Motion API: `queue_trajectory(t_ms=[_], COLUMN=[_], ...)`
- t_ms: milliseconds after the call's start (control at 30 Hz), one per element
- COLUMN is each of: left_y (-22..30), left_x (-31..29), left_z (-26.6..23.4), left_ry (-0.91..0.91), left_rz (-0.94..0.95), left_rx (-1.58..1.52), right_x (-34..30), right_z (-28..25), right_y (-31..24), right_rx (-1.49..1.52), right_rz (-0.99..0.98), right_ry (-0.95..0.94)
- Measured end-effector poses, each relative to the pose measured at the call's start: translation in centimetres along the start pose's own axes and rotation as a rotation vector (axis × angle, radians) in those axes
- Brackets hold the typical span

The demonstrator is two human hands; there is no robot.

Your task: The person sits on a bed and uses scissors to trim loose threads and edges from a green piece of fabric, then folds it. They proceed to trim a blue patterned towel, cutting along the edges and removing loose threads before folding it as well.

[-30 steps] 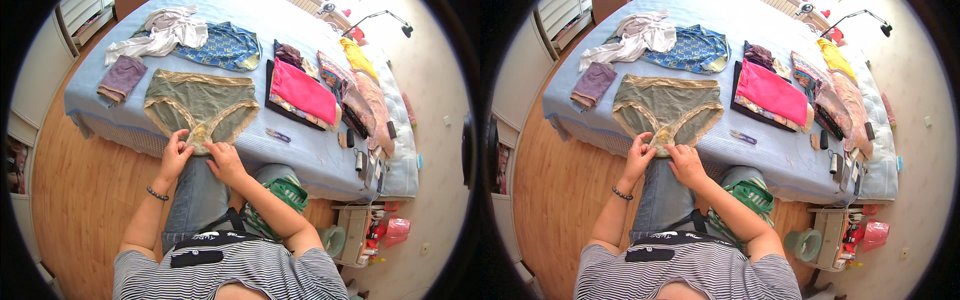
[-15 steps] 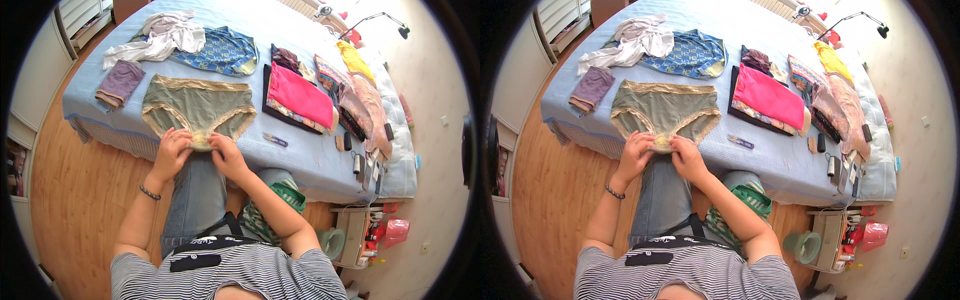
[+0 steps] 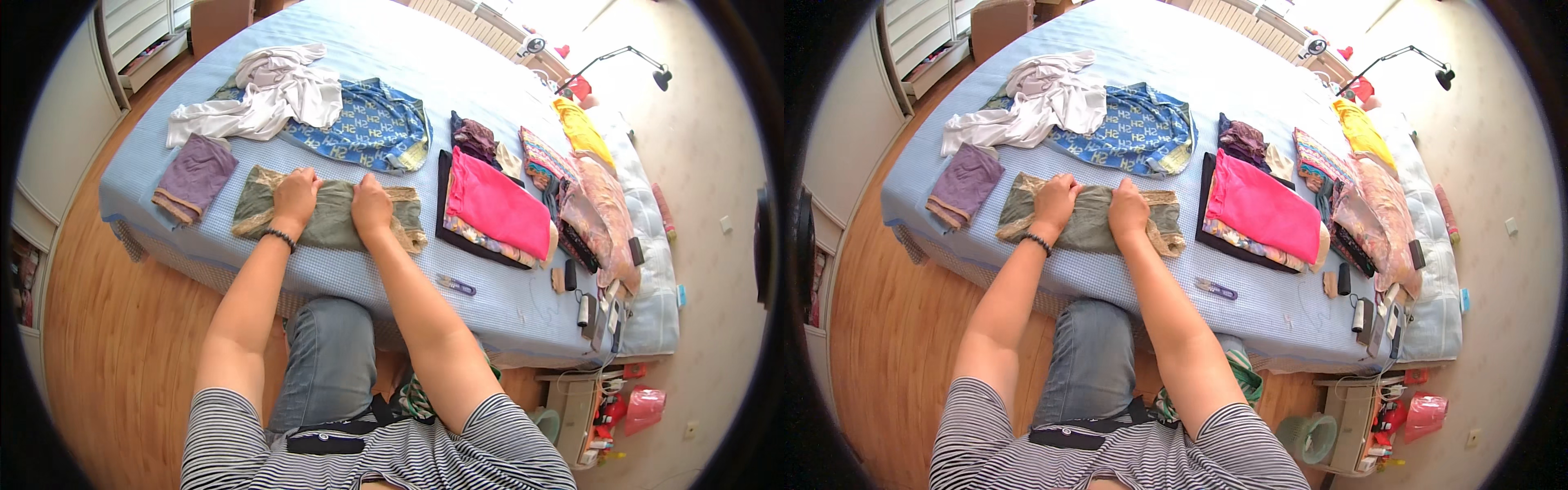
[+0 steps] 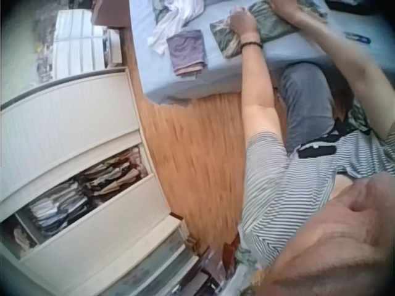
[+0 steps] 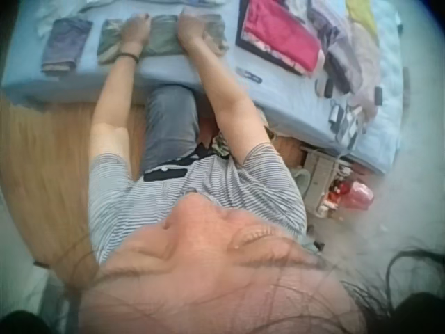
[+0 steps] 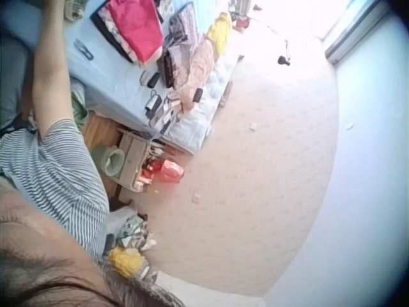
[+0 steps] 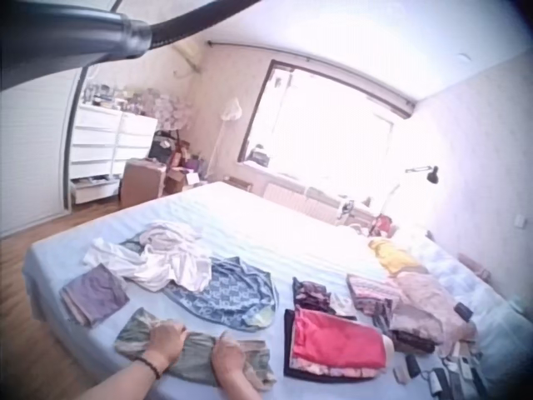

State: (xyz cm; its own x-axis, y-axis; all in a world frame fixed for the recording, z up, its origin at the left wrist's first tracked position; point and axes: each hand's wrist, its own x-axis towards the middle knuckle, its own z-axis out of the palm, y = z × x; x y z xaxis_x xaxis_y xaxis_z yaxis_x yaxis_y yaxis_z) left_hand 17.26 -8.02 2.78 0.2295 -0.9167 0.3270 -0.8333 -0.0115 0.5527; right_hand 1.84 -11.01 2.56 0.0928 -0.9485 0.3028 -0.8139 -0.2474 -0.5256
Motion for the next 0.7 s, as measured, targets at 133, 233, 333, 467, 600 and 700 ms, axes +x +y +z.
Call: queue_trajectory(t_ms=[133,233,333,467,600,700], left_y=[-1.0,-3.2,-7.2,-9.2,-8.8,-10.1], left_x=[-2.4,-6.2,-9.1,-9.2,-8.0,-6.5], left_z=[-2.6,-8.9,-10.8,-10.4,-10.3,-10.1], left_ry=[0.118,-0.013,-0.033,0.034,0.057,-0.038], left_rz=[0.075,0.057,0.025,0.021,-0.168,-0.23], left_rx=[0.019,0.126,0.088,-0.196,-0.72,-0.669], right_x=[-1.8,-4.3,-7.5,-8.4,-7.9,-7.2], right_z=[-2.0,-7.9,-10.8,-9.1,-8.6,-8.7], right_y=[1.4,5.2,7.7,9.5,9.5,9.2], right_rx=[0.015,-0.058,-0.049,0.251,0.326,0.103], right_rz=[-0.283,-0.319,-0.249,-0.183,-0.021,-0.089], right_ry=[0.183,0.151,0.005,0.051,0.086,0.126])
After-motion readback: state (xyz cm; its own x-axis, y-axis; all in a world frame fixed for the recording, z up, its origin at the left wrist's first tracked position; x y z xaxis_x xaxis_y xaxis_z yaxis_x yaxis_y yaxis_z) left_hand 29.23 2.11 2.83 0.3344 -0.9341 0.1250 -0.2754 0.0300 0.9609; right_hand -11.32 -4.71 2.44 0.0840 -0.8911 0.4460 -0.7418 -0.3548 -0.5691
